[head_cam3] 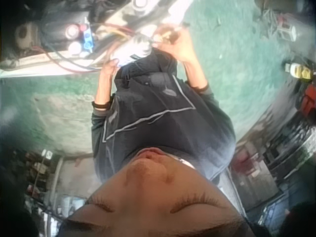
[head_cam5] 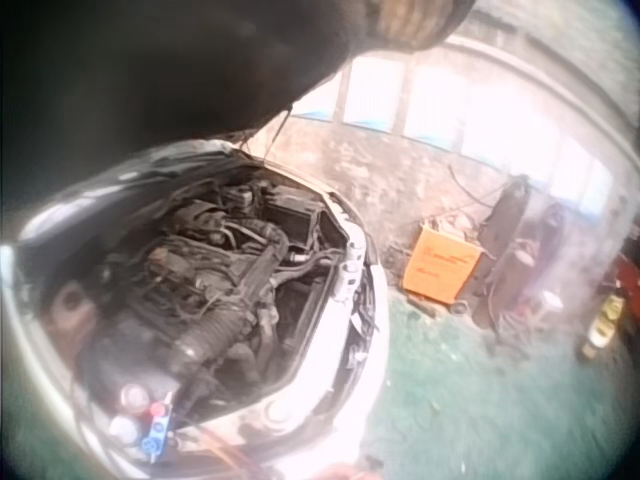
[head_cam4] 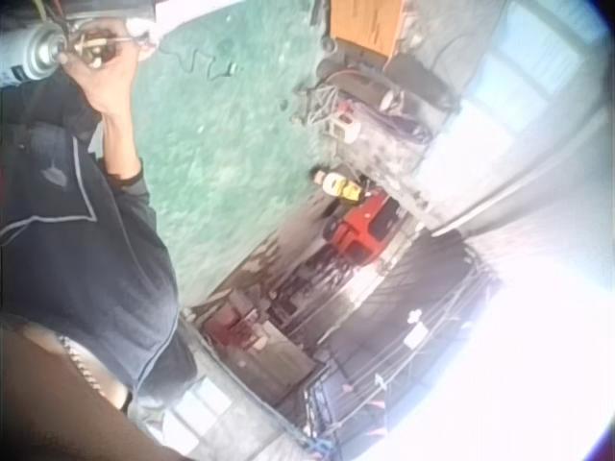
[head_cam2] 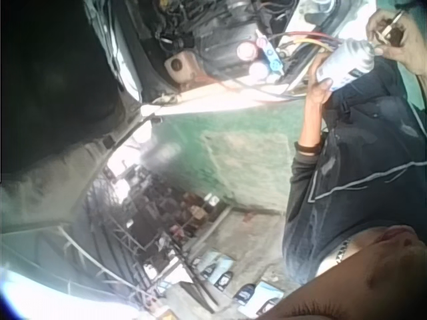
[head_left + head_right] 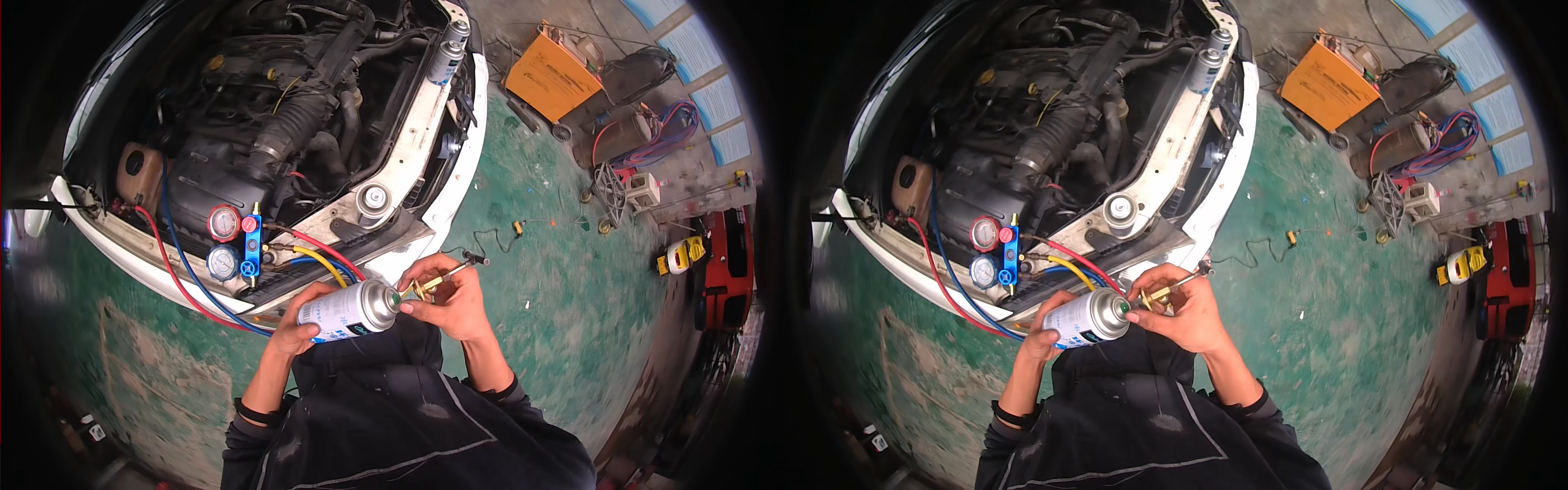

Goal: The person connects an AC manifold gauge set to a car's air conditioning system and prepares to charge it using refrigerant cans. They are seen handling several cans, attaching a can tap tool, and connecting the hoses to the gauge and the vehicle's ports.

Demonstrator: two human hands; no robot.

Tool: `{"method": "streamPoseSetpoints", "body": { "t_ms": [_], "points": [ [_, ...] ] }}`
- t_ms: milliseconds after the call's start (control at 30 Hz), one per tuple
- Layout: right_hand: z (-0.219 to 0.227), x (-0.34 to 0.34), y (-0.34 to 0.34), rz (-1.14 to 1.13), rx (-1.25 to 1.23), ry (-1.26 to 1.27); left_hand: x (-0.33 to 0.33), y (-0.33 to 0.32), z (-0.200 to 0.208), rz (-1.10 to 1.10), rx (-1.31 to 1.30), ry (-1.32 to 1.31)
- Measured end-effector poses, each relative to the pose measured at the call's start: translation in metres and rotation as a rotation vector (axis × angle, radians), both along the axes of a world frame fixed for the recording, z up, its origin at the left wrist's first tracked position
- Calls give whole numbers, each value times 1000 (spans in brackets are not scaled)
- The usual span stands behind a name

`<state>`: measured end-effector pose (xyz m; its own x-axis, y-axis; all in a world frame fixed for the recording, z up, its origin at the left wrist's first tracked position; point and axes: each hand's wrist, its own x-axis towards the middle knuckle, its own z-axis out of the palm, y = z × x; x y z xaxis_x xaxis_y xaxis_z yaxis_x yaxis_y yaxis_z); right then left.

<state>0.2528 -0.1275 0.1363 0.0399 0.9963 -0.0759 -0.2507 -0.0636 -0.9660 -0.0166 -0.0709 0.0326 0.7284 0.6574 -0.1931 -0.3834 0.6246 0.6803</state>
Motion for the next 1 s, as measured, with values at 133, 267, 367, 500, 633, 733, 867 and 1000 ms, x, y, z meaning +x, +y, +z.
{"method": "streamPoseSetpoints", "body": {
  "t_ms": [133,267,367,500,633,733,867,1000],
  "points": [
    [-6,-7,3,1,-21,-44,-4,0,1,-1,41,28],
    [-10,-11,1,-80,-60,-99,-7,-4,1,24,63,70],
    [-14,-12,3,-155,-71,-138,-6,-7,-5,78,81,80],
    [-24,-11,5,-157,-72,-135,-10,-12,-4,99,105,47],
    [-29,-10,11,-143,-67,-23,-16,-18,-4,205,-77,-161],
    [-31,-11,15,-94,-63,-26,-29,-19,-8,252,-3,-160],
    [-32,-18,21,27,-131,-67,-47,-31,2,182,191,63],
    [-38,-32,28,235,-175,-68,-46,-44,23,140,487,341]
  ]
}}
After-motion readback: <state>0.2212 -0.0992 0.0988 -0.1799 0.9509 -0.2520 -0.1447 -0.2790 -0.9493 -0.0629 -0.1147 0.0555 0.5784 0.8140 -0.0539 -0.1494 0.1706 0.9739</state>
